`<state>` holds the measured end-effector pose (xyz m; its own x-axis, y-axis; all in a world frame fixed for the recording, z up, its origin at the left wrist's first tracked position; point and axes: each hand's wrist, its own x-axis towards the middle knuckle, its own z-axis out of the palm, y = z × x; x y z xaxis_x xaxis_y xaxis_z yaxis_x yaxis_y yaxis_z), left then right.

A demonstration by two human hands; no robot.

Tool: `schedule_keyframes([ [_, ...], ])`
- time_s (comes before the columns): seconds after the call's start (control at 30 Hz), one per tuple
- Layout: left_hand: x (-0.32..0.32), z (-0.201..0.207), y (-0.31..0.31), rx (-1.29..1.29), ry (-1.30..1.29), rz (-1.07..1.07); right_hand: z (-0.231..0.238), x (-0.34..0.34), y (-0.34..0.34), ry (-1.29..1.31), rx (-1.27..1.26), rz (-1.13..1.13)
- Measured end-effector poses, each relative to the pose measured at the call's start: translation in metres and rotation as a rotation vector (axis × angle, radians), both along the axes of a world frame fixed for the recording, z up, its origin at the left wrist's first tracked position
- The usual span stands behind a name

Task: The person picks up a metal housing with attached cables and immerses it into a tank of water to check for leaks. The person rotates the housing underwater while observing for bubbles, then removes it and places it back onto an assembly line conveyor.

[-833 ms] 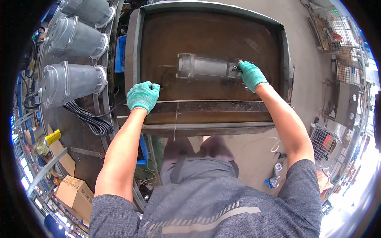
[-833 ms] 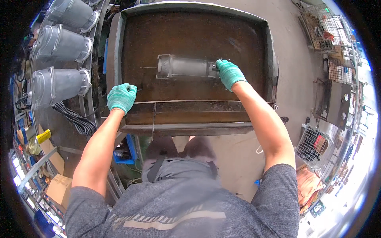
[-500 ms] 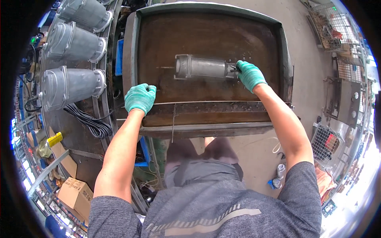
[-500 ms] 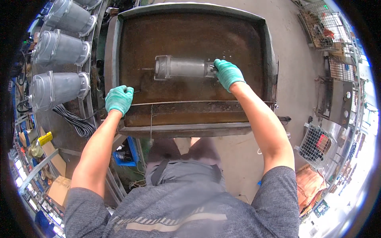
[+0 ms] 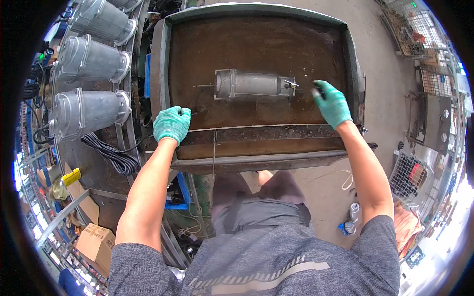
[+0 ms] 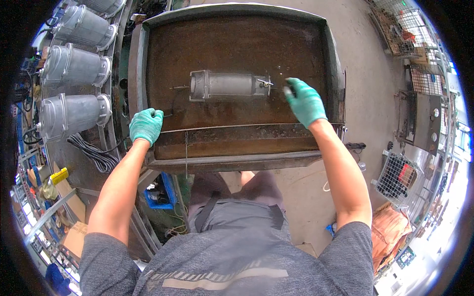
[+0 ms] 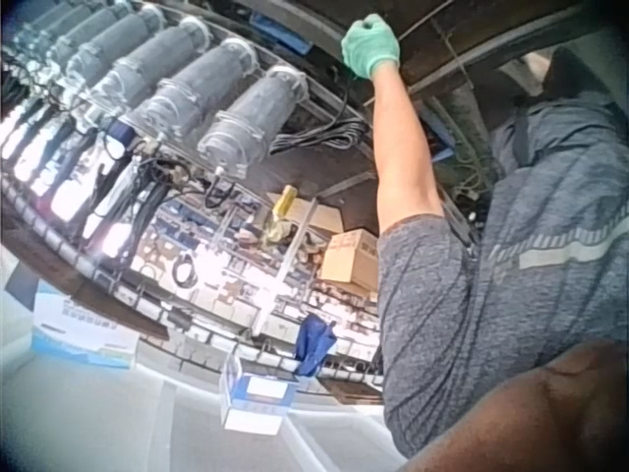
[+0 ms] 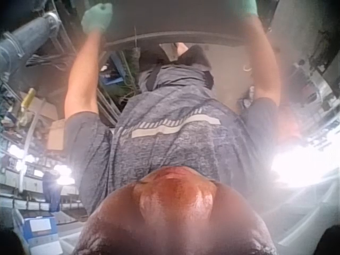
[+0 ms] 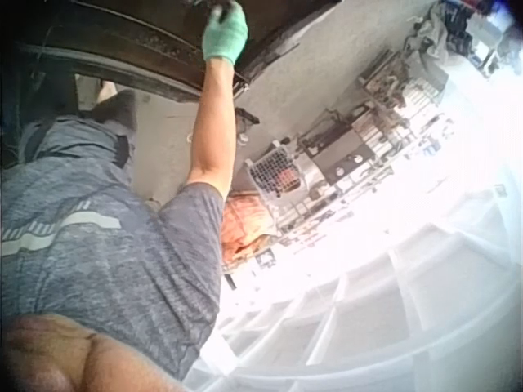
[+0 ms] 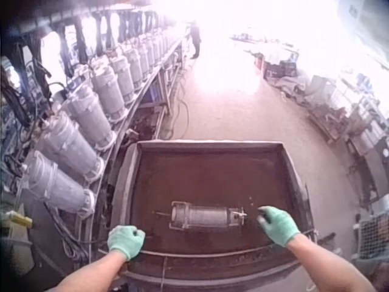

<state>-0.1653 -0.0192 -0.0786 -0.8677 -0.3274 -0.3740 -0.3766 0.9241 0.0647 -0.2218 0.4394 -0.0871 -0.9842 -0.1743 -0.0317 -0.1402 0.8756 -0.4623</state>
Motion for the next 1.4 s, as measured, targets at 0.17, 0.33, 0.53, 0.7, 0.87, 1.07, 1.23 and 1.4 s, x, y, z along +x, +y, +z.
schedule_keyframes([
  [0.17,0.004,-0.001,-0.002,0.022,0.078,0.008,0.001,0.022,0.067,0.119,-0.079,-0.164],
  [0.33,-0.001,0.002,0.003,0.005,0.017,0.012,-0.026,0.021,0.093,0.11,-0.067,-0.391],
  [0.53,0.002,-0.002,-0.003,-0.01,0.017,0.017,-0.028,0.018,0.083,0.052,0.143,-0.486],
  [0.7,0.002,-0.003,0.001,-0.013,0.044,0.006,-0.027,0.018,0.084,0.024,0.213,-0.46],
  [0.87,0.001,-0.003,0.001,-0.009,0.053,0.007,-0.028,0.017,0.083,-0.025,0.23,-0.483],
  [1.07,0.001,-0.002,0.002,-0.008,0.045,0.012,-0.018,0.016,0.078,-0.049,0.237,-0.489],
  [1.23,0.001,-0.005,0.003,0.006,0.063,0.006,-0.02,0.016,0.08,-0.052,0.247,-0.49],
  [1.4,0.002,-0.005,0.001,-0.006,0.059,-0.005,-0.017,0.016,0.079,-0.106,0.255,-0.483],
])
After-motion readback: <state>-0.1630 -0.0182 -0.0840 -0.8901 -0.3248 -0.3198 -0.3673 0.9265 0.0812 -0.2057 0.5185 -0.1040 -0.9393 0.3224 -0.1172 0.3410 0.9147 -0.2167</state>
